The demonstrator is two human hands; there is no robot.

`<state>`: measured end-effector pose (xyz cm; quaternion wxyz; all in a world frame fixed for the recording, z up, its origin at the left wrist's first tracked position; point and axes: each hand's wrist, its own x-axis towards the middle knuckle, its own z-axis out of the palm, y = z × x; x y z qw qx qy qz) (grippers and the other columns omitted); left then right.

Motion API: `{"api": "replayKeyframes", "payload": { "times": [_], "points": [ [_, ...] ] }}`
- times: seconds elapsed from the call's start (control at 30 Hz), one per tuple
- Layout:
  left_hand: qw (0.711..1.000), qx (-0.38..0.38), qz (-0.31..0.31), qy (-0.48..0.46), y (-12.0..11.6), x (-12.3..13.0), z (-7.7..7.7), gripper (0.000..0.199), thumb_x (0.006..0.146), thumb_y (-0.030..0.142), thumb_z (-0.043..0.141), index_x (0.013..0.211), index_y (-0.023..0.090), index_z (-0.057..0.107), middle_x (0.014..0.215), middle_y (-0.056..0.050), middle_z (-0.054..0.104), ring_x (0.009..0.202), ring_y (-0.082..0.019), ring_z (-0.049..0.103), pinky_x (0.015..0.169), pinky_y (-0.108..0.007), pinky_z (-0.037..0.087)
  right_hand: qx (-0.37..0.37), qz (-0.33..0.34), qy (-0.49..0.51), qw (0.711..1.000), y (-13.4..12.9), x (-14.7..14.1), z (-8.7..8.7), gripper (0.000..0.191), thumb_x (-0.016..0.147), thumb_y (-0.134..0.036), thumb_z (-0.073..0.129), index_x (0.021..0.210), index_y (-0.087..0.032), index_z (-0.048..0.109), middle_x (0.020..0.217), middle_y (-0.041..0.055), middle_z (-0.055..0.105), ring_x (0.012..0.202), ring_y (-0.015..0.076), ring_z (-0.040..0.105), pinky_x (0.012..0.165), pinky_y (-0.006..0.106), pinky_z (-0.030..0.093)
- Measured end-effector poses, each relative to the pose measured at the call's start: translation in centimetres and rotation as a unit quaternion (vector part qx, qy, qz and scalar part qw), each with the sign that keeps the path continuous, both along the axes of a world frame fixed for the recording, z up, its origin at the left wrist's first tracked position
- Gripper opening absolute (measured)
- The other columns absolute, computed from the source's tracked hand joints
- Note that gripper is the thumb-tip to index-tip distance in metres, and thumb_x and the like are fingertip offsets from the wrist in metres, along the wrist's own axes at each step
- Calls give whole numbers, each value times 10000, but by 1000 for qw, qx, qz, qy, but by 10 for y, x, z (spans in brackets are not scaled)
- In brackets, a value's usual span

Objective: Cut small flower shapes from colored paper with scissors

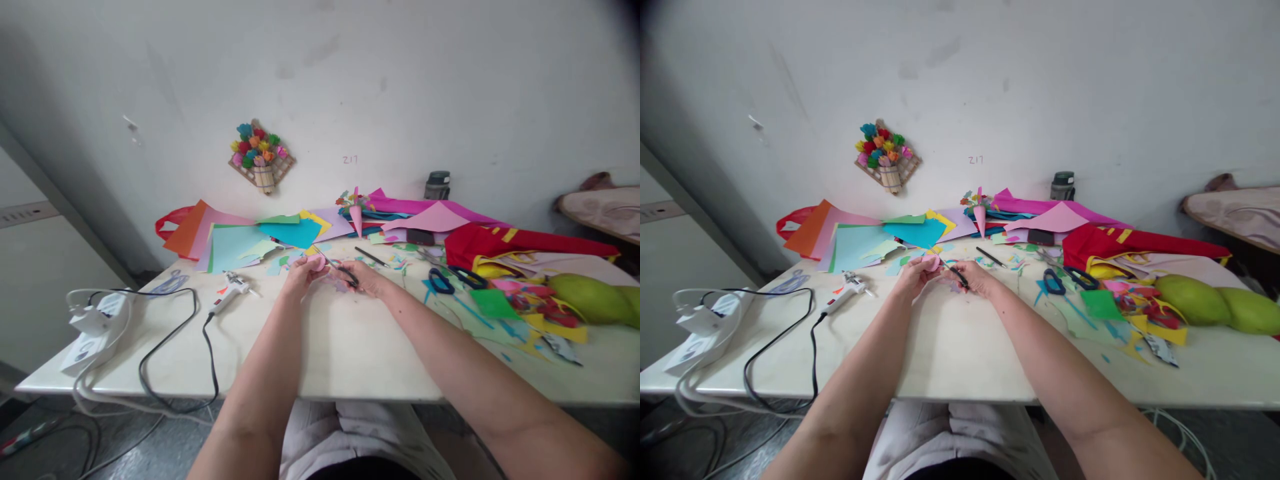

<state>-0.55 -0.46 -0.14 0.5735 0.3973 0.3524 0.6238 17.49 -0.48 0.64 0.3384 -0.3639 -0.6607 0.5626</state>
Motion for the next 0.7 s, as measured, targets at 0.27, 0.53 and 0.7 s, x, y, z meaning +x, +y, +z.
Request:
{"api": "replayKeyframes", "payload": {
  "times": [0.27,0.53,0.7],
  "points": [
    [1000,5,-2,-4,2,-2,-1,174,623,170,787,735,86,684,730,-63,693,664,-154,663,746,-326,589,-5,-5,10,1000,3,-2,-2,264,745,-384,703,719,-146,591,423,-62,464,326,58,363,319,188,254],
    [1000,6,-6,4,0,-2,1,176,628,167,757,769,80,697,756,-77,711,672,-154,675,707,-283,585,5,-4,18,1000,7,-3,-7,263,727,-377,723,732,-137,616,416,-64,450,324,59,343,313,193,257],
    [1000,3,-6,9,0,-3,1,175,633,170,755,772,85,691,750,-76,711,641,-149,676,697,-277,581,4,12,37,999,13,-3,-13,281,708,-392,739,726,-139,618,432,-62,448,336,59,337,301,192,259]
  ]
}}
